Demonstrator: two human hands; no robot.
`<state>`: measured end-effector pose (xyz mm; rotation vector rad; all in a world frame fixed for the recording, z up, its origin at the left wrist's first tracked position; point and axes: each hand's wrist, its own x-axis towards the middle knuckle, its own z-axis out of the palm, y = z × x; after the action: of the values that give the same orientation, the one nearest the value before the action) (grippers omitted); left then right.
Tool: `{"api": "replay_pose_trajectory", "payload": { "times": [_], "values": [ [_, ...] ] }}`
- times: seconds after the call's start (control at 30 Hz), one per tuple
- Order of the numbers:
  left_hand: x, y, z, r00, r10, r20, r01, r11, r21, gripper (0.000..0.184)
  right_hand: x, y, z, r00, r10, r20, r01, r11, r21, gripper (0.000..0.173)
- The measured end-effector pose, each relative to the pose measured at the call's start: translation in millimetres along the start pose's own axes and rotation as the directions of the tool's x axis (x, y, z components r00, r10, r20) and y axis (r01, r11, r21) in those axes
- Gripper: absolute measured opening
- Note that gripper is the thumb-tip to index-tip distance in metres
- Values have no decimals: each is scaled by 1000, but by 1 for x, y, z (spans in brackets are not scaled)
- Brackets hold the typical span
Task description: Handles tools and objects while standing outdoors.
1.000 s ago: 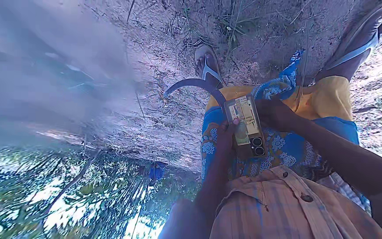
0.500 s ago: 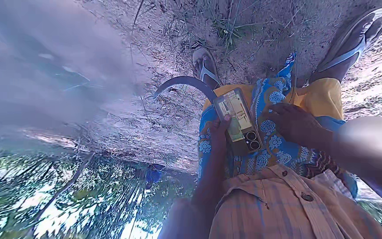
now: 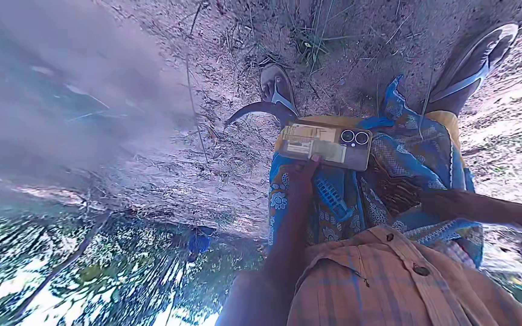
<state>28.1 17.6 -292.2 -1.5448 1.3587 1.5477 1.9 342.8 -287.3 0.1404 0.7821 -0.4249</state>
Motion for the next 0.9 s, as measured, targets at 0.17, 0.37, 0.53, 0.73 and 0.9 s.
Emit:
{"api": "replay_pose_trajectory", "payload": {
  "times": [0.17, 0.37, 0.53, 0.73, 0.9],
  "values": [
    [3, 3, 1, 999, -33, -37, 35, 999, 35, 22, 69, -50, -6, 766, -172, -620, 181, 982, -49, 25],
    [4, 9, 4, 995, -53, -88, 68, 982, 176, 29, 135, -117, -46, 859, 143, -491, -25, 971, 239, 59],
    [0, 15, 7, 990, -106, -97, 123, 972, 202, 28, 169, -80, -23, 915, 132, -381, 73, 875, 478, 50],
    [8, 11, -2, 996, -83, 25, 71, 949, 306, 22, 131, -45, -9, 832, 296, -470, 268, 528, 806, 46],
    [56, -2, 15, 951, 146, 274, -263, 848, 460, 22, 88, -6, 0, 678, 223, -700, 495, 566, 660, 33]
  ]
}}
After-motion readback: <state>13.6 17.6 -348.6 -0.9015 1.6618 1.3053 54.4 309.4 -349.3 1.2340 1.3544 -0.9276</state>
